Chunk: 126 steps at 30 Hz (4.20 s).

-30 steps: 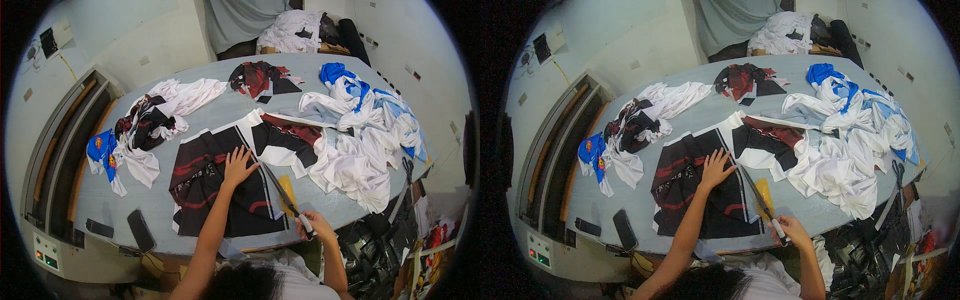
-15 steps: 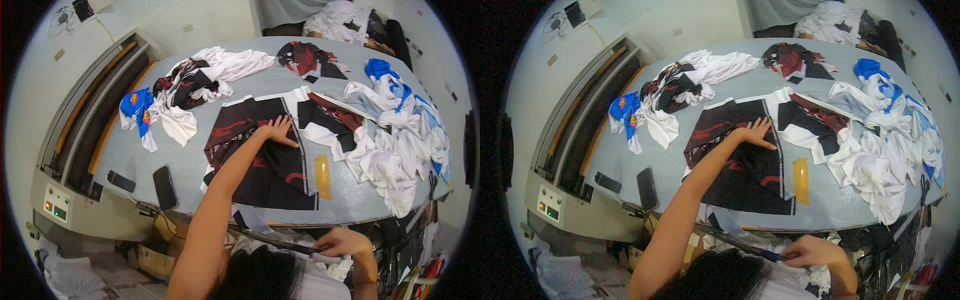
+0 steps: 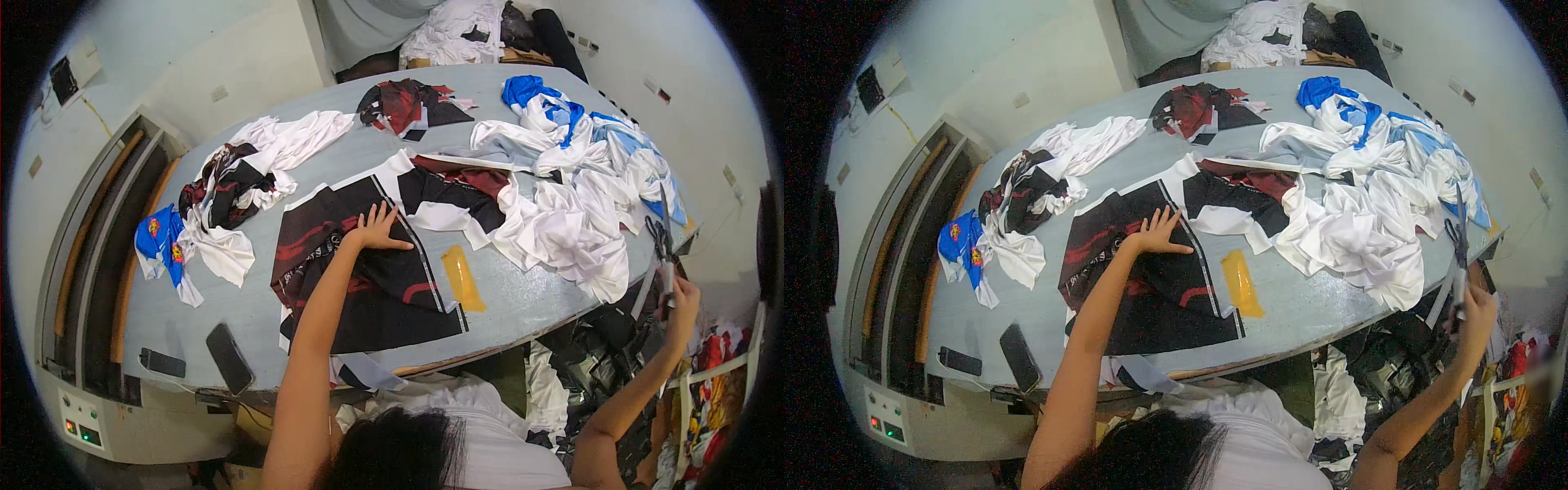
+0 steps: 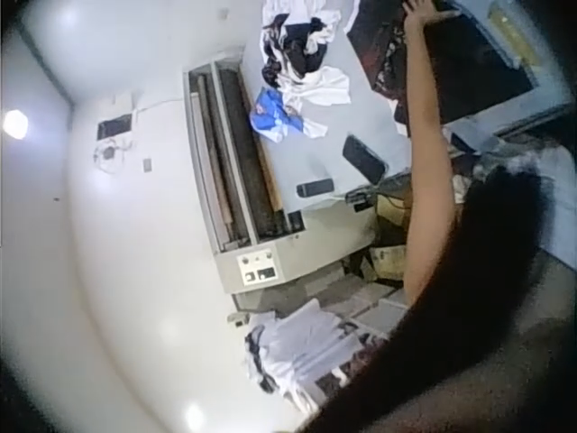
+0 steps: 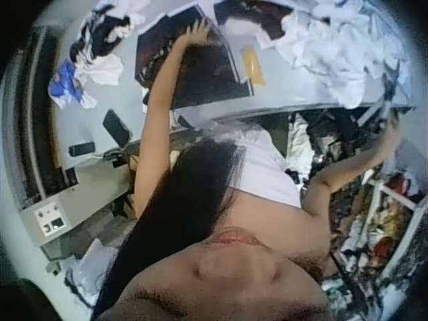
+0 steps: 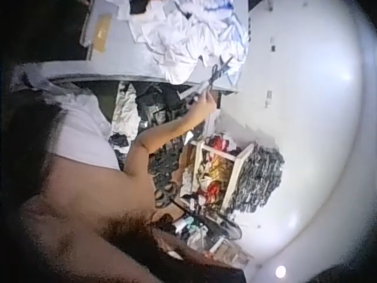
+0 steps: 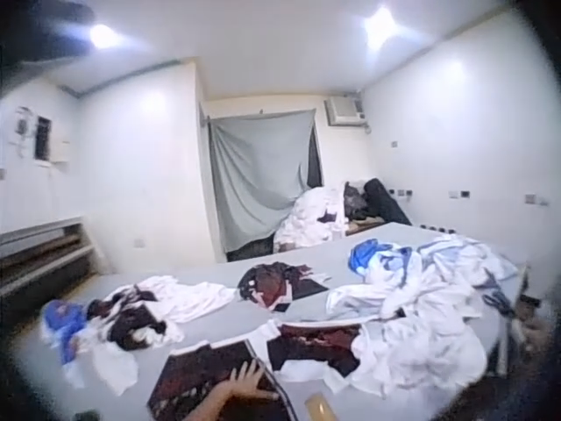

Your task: The recorder uses large scissors to cut patterns into pieces of fabric on a work table.

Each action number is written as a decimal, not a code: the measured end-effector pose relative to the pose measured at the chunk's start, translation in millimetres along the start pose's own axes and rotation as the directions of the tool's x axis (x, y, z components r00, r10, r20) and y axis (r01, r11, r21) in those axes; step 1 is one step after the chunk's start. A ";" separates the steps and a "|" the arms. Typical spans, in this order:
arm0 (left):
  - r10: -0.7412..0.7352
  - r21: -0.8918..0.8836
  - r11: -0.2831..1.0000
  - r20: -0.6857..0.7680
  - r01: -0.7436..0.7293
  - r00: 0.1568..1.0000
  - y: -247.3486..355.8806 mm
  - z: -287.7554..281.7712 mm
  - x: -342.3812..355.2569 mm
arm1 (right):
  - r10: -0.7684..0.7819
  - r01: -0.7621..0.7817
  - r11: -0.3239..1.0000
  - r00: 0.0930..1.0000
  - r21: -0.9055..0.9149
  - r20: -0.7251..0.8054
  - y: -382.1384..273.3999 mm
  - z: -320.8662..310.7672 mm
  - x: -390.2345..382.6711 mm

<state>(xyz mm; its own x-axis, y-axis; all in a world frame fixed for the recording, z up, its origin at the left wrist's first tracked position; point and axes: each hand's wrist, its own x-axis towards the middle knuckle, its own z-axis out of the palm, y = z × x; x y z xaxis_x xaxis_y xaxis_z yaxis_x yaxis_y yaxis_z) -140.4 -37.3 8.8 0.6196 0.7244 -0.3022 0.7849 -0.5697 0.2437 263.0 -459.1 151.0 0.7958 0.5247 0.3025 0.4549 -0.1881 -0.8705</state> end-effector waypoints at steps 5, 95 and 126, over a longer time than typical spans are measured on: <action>-0.001 -0.010 1.000 0.002 0.001 1.000 2.2 -1.7 -1.8 | 0.165 -0.173 0.961 0.985 0.217 0.057 32.4 -26.3 -3.5; 0.047 -0.048 0.998 -0.002 -0.047 0.999 37.9 8.7 -26.4 | -0.214 0.300 0.680 0.954 0.669 -0.210 4.9 14.1 60.2; 0.730 -0.465 0.316 -0.437 -0.827 0.525 359.8 -50.9 98.0 | 0.275 -0.060 0.758 0.933 0.650 -0.234 32.1 -2.7 -89.8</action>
<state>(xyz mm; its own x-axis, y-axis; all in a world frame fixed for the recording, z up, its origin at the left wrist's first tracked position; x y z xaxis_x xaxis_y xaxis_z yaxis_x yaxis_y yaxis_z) 202.5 -151.6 113.8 0.8965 0.1340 0.4223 -0.2664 -0.5987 0.7554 207.2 -514.5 96.9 0.9607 0.2430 0.1339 0.0371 0.3659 -0.9299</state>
